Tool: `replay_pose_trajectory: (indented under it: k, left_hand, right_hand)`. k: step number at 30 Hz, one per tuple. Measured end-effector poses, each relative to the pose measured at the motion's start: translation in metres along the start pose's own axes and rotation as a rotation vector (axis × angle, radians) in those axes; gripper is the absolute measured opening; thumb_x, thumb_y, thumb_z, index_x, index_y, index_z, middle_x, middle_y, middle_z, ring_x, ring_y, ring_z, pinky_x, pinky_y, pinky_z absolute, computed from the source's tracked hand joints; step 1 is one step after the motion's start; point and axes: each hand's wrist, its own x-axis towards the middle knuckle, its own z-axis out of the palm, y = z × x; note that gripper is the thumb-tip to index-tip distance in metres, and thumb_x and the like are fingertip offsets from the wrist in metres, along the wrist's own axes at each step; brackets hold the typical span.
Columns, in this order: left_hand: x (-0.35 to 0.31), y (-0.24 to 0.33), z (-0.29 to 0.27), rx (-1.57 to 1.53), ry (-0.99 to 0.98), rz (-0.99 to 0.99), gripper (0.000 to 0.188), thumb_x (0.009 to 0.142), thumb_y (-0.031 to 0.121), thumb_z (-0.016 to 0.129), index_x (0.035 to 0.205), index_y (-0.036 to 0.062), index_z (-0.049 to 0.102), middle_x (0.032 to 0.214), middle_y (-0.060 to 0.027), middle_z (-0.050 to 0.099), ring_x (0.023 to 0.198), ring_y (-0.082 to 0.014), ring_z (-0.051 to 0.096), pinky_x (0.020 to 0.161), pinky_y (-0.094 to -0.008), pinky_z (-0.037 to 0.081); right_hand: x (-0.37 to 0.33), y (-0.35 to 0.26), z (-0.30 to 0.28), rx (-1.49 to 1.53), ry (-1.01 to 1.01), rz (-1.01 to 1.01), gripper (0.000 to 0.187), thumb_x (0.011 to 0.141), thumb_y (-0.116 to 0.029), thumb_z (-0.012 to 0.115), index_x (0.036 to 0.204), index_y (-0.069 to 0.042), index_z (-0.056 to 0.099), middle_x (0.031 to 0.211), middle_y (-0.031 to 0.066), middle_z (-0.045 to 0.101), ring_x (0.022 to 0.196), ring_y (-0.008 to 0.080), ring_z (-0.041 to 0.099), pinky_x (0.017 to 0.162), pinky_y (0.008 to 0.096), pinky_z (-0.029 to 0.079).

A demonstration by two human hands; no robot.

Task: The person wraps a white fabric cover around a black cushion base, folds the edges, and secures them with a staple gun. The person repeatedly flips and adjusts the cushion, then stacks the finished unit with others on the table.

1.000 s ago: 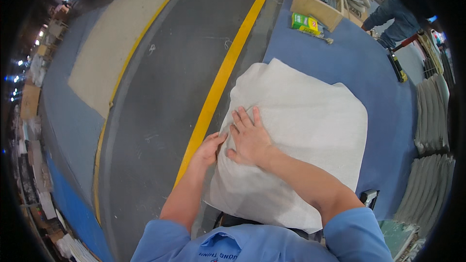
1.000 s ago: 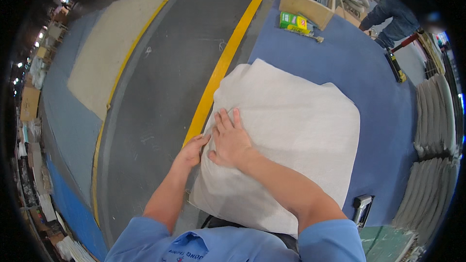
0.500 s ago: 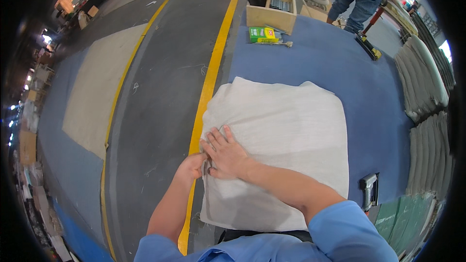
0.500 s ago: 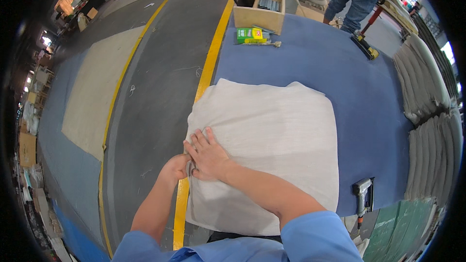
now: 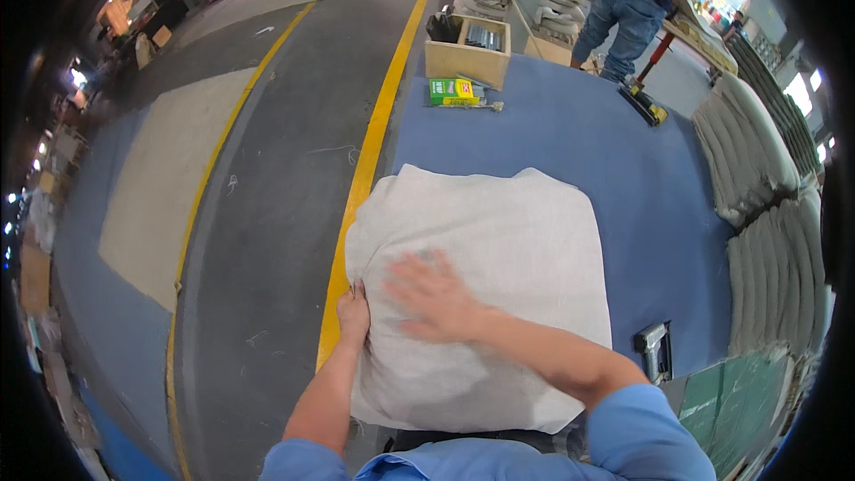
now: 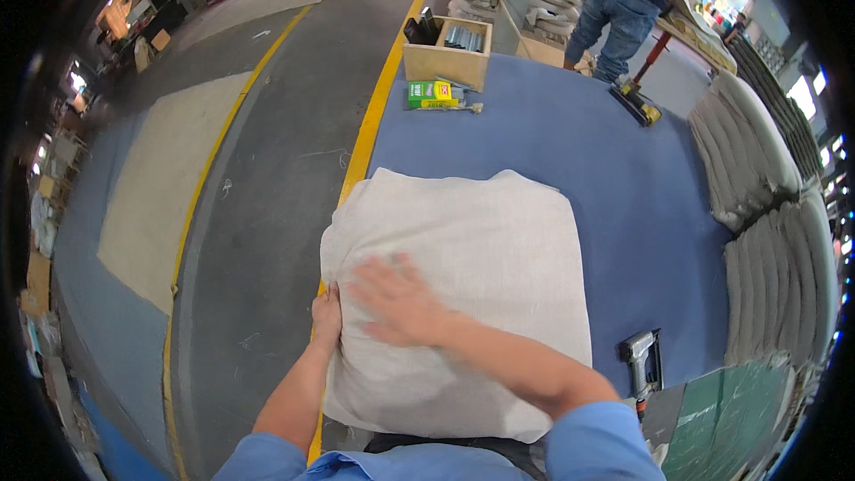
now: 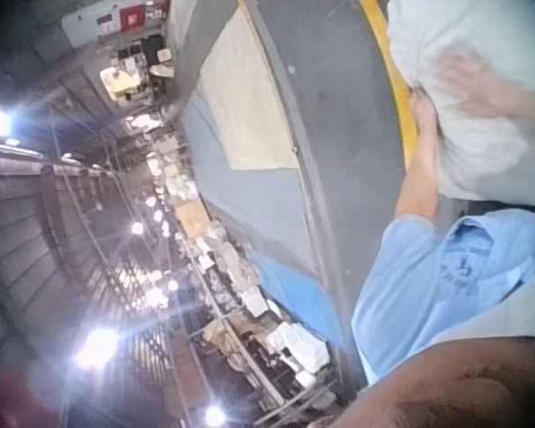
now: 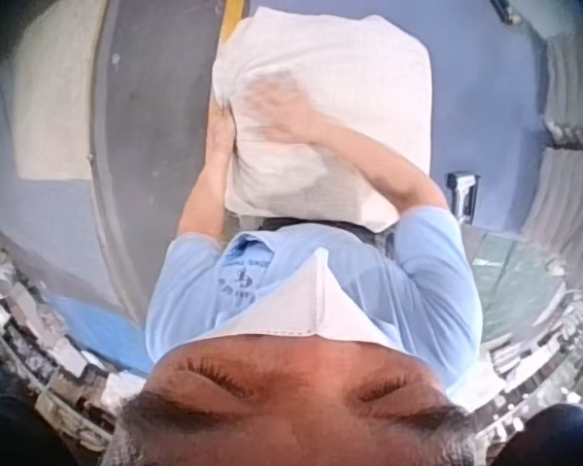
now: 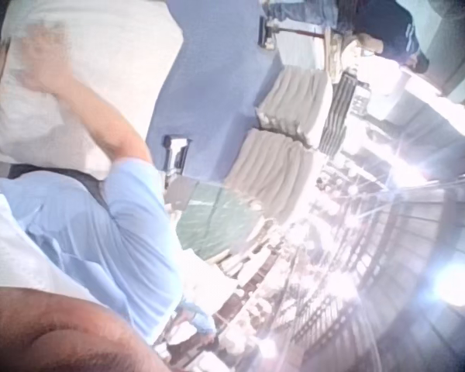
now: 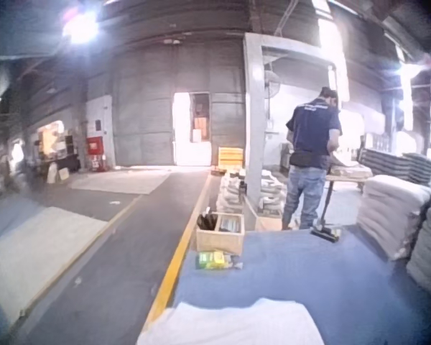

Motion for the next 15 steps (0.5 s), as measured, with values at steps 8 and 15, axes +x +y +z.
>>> replay_pose_trajectory:
  k: [8,15]
  left_hand:
    - [0.0,0.009,-0.001,-0.219,-0.115,-0.283,0.058,0.11,0.044,0.051,0.119,-0.0096,0.071,0.114,-0.0196,0.075,0.105,-0.027,0.069,0.095,-0.0378,0.051]
    - [0.002,0.018,-0.006,-0.284,-0.18,-0.462,0.058,0.111,0.046,0.051,0.112,-0.0074,0.072,0.103,-0.0146,0.075,0.095,-0.0195,0.065,0.089,-0.0351,0.05]
  right_hand:
    - [-0.181,0.077,-0.106,-0.449,-0.215,0.666,0.108,0.092,-0.069,0.058,0.159,0.01,0.026,0.168,0.0342,0.019,0.158,0.0512,0.013,0.123,0.0691,0.005]
    - [-0.021,0.087,-0.046,-0.338,-0.239,0.416,0.117,0.09,-0.077,0.054,0.155,0.017,0.027,0.164,0.0407,0.019,0.156,0.0563,0.011,0.122,0.0703,0.007]
